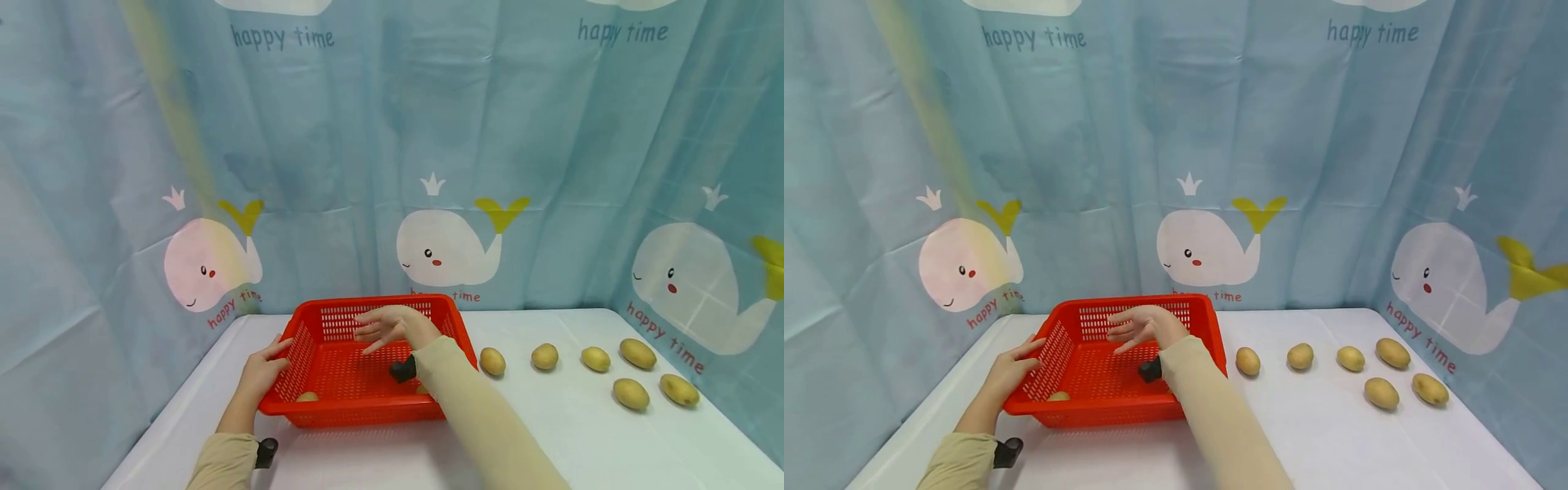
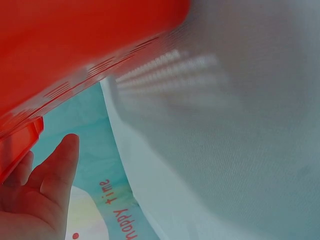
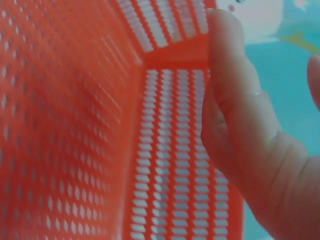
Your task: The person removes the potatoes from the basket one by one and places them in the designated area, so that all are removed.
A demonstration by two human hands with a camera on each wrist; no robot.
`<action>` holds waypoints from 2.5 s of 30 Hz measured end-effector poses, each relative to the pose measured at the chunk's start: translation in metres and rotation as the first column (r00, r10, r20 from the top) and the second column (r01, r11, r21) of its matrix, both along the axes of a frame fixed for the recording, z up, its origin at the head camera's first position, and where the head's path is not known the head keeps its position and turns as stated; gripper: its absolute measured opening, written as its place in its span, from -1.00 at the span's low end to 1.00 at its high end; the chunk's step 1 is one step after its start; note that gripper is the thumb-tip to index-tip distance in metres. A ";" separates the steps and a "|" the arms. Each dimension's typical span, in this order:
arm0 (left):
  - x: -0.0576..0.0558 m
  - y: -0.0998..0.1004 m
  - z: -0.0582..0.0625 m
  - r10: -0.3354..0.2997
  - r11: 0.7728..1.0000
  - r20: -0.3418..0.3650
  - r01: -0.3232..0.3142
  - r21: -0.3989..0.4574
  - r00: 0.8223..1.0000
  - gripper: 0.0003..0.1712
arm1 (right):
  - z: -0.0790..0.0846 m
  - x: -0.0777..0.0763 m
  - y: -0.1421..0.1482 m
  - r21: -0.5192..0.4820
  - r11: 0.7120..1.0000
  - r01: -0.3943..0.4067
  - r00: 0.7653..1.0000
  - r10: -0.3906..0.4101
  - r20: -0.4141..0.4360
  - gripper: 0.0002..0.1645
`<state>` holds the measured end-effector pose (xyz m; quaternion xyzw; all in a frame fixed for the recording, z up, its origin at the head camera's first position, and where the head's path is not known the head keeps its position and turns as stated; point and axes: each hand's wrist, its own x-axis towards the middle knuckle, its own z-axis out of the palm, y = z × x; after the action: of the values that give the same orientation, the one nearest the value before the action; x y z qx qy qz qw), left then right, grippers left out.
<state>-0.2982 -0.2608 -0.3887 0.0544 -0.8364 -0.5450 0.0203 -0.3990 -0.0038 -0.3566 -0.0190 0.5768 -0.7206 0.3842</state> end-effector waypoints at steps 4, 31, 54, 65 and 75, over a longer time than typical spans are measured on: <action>0.000 0.001 0.001 0.005 1.000 0.004 -0.005 0.009 1.000 -0.37 | -0.006 -0.001 -0.015 0.059 0.986 -0.153 0.987 0.156 -0.046 -0.28; 0.001 0.003 0.000 0.039 0.999 -0.014 -0.039 0.016 0.999 -0.39 | -0.030 0.002 -0.092 0.389 0.754 -0.529 0.834 0.547 0.072 -0.56; 0.000 0.002 -0.001 0.044 0.999 -0.019 -0.043 0.015 0.999 -0.38 | -0.033 0.009 -0.103 0.515 0.569 -0.642 0.689 0.722 0.061 -0.81; 0.000 0.002 -0.001 0.045 0.999 -0.014 -0.045 0.024 0.999 -0.39 | -0.038 0.007 -0.107 0.556 0.472 -0.684 0.614 0.784 0.090 -0.80; -0.001 0.004 -0.003 0.035 0.999 -0.010 -0.035 0.017 0.999 -0.39 | -0.030 0.008 -0.096 0.561 0.489 -0.668 0.606 0.795 0.029 -0.77</action>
<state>-0.2996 -0.2564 -0.3915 0.0665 -0.8306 -0.5518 0.0335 -0.3909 -0.1000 -0.3866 -0.2445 0.7241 -0.2943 0.5739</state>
